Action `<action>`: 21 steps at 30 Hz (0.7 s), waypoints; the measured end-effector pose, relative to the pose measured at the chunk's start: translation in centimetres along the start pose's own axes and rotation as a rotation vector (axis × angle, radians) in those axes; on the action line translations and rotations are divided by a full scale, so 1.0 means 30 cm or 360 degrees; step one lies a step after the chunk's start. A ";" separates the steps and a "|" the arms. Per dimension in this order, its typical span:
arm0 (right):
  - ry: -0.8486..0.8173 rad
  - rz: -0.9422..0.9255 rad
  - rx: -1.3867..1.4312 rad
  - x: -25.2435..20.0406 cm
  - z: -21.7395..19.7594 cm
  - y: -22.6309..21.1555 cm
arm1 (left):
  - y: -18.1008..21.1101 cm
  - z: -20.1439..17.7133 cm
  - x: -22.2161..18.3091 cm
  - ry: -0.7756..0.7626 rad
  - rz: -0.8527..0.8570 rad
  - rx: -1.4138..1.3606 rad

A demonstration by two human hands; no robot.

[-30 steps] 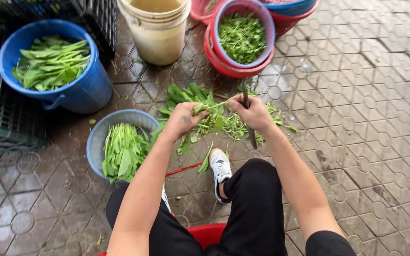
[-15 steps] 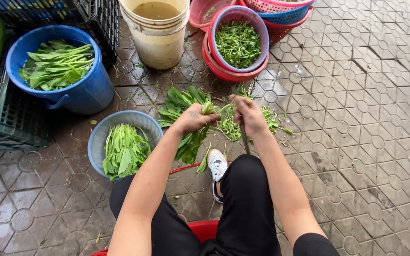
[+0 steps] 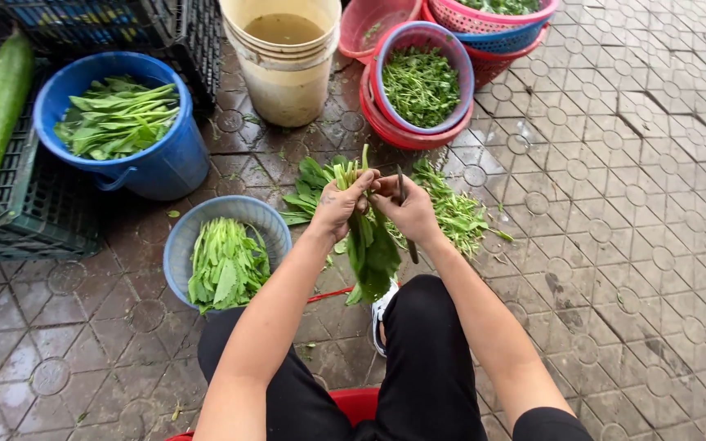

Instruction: Bundling leafy green vegetables by trimming roots with a knife and tying with plastic ribbon

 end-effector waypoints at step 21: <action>-0.0210 -0.0036 -0.0010 0.069 0.024 0.086 | 0.252 -0.113 -0.057 -0.0091 0.0415 0.0315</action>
Point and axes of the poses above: each hand's wrist, its own x-axis towards the middle knuckle, its own z-axis out of the palm, y = z × x, the point moved 7 cm from there along x, towards the middle knuckle, and after that the axes turned 6 degrees about -x, right-handed, at the moved point
